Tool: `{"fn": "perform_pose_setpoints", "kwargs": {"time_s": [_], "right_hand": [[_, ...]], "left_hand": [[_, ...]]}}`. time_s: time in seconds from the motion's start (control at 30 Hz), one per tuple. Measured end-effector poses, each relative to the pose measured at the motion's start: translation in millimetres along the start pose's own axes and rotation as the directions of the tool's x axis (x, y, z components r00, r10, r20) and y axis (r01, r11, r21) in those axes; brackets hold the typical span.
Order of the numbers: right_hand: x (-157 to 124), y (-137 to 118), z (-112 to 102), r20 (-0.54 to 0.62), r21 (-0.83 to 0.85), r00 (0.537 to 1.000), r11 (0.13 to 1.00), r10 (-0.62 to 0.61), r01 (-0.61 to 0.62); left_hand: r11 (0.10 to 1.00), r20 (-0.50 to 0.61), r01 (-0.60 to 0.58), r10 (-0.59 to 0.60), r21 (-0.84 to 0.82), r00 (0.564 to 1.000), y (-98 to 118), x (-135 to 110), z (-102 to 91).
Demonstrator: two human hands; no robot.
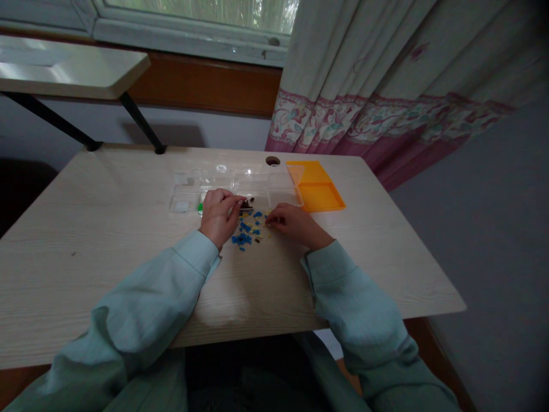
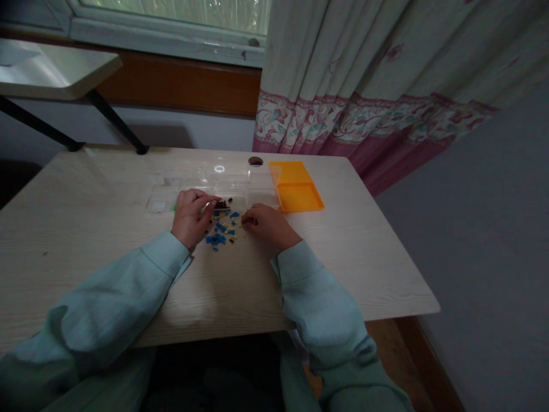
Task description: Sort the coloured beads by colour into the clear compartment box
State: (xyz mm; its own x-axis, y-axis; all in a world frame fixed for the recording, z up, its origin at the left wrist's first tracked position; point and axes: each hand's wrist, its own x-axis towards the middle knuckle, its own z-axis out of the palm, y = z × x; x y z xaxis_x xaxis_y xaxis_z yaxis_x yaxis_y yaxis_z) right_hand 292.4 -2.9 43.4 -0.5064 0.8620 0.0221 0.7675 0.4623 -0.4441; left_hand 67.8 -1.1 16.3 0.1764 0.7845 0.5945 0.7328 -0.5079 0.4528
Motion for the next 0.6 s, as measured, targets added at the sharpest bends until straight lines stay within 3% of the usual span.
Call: {"fn": "perform_pose_setpoints", "kwargs": {"time_s": [0.6], "right_hand": [[-2, 12, -7, -0.021, -0.023, 0.997, 0.997, 0.067, -0.068]], "left_hand": [[1.000, 0.014, -0.006, 0.006, -0.010, 1.000, -1, 0, 0.2]]}}
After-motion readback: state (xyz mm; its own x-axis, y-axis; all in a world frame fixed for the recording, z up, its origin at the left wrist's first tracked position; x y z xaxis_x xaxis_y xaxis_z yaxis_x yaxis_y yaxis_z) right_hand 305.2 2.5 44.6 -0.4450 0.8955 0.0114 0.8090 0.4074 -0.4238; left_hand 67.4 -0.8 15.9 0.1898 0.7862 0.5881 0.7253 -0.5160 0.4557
